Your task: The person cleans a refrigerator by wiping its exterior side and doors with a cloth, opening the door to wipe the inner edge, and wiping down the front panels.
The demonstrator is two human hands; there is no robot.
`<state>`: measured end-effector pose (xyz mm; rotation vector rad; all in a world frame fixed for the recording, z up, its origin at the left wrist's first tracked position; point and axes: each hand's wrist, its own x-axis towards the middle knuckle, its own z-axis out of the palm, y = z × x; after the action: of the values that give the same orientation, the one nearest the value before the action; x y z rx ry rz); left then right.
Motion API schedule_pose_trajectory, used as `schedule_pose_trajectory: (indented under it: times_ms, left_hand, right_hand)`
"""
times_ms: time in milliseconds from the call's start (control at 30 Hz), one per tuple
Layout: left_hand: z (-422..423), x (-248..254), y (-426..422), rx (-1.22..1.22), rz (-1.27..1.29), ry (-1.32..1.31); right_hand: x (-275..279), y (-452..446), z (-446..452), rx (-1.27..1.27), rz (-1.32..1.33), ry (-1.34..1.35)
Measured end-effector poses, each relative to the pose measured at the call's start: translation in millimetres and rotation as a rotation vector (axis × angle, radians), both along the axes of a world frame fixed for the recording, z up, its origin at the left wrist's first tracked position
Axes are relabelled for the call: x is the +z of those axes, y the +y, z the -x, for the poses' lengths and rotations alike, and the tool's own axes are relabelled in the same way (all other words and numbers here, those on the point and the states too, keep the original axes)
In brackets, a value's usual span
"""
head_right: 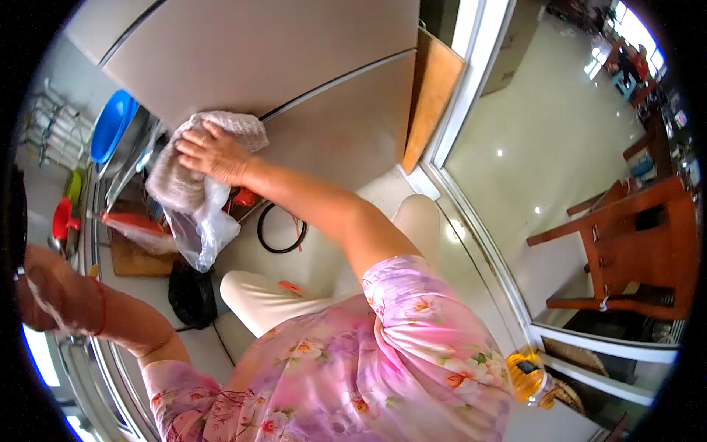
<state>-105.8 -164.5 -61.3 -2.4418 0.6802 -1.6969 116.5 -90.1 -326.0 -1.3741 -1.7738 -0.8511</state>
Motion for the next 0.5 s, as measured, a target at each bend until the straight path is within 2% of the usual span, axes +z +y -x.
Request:
schedule_pose_trajectory:
  times_ms: [33, 100, 167, 300, 433, 500]
  left_hand:
    - [15.4, 4.8, -16.7, -0.053, -0.074, 0.021]
    - [37.0, 12.1, -44.8, -0.117, -0.181, 0.029]
    - [56.1, 15.9, -68.6, -0.143, -0.251, 0.002]
    - [91.2, 16.0, -89.2, -0.095, -0.288, -0.123]
    - [117.8, 12.3, -107.2, -0.054, -0.302, -0.213]
    - [127.5, 10.4, -114.6, -0.033, -0.312, -0.237]
  right_hand:
    - [3.6, -3.7, -9.4, -0.096, 0.030, -0.125]
    - [-7.3, -7.0, -34.8, 0.035, -0.025, -0.170]
    - [-0.8, -18.6, -45.9, -0.061, -0.008, -0.270]
    - [6.4, -38.5, -75.2, -0.153, -0.079, -0.312]
    - [22.4, -55.0, -107.8, -0.388, -0.074, -0.428]
    - [32.6, -66.8, -126.7, -0.492, -0.065, -0.404]
